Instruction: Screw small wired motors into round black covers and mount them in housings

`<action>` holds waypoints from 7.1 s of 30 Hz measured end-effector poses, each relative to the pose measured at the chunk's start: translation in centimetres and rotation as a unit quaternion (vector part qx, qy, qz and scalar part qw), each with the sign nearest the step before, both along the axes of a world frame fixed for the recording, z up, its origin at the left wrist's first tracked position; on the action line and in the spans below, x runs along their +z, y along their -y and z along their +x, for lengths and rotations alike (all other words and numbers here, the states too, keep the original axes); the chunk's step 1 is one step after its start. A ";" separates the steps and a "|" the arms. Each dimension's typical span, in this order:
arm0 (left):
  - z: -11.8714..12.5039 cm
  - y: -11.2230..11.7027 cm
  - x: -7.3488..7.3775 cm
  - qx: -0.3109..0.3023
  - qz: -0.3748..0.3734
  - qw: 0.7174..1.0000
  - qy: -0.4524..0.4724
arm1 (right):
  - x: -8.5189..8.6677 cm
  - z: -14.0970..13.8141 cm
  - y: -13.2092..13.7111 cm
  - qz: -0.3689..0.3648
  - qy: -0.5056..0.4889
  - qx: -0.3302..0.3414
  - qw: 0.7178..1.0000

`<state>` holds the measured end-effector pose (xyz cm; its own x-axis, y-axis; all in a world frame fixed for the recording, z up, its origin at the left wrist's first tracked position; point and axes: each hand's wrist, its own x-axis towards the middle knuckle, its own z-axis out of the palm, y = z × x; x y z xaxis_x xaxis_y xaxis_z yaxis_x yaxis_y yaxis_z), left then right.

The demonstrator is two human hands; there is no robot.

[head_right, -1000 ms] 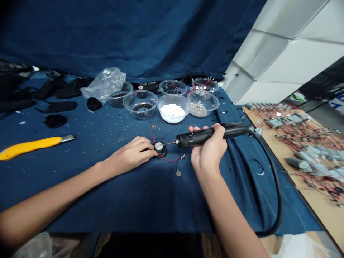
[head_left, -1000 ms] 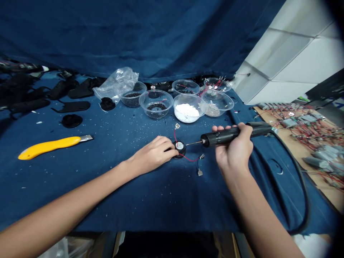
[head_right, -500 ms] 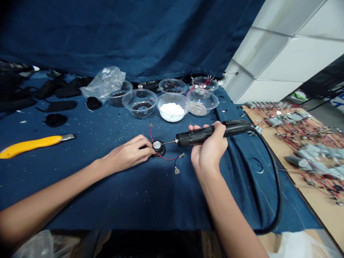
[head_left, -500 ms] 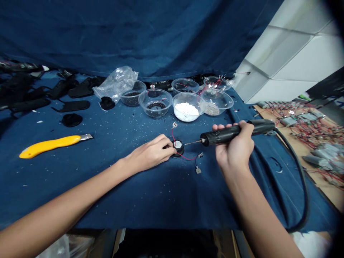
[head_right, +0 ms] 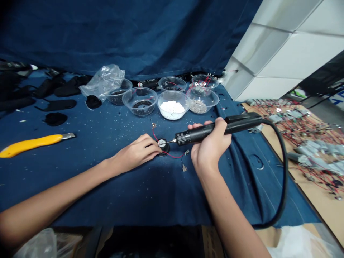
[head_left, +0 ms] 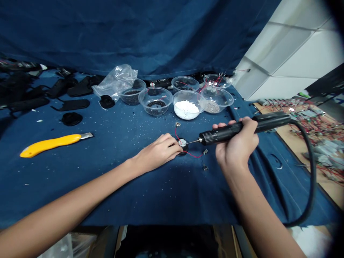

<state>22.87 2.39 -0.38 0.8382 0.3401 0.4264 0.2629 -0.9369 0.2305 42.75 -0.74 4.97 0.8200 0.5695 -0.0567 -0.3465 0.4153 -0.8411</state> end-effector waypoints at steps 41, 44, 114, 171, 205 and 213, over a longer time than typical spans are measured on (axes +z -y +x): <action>0.1 -0.3 -0.3 -0.016 -0.075 0.996 0.038 | -1.7 -1.7 0.3 0.088 0.201 -0.026 0.975; 0.1 -0.2 -0.3 -0.001 -0.066 0.997 0.042 | -1.4 -1.4 0.3 0.090 0.196 -0.028 0.976; 1.9 3.6 1.4 0.109 -0.171 0.936 0.288 | -1.3 -0.2 -0.3 -0.035 -0.118 0.042 0.991; 1.5 4.0 1.2 0.172 0.006 0.967 0.185 | -2.7 -0.7 -0.9 -0.078 -0.181 0.037 0.980; 0.0 0.6 1.1 0.055 0.020 0.992 0.113 | -2.1 0.2 -0.9 -0.071 -0.211 0.028 0.974; 0.3 -1.1 0.1 0.010 0.064 0.998 -0.006 | -2.1 0.8 -0.9 -0.066 -0.174 0.011 0.982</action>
<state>23.21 3.54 -0.25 0.8372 0.3008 0.4568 0.2842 -0.9528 0.1067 43.54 0.15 2.87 0.7259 0.5551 -0.4061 -0.6301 0.3001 -0.7162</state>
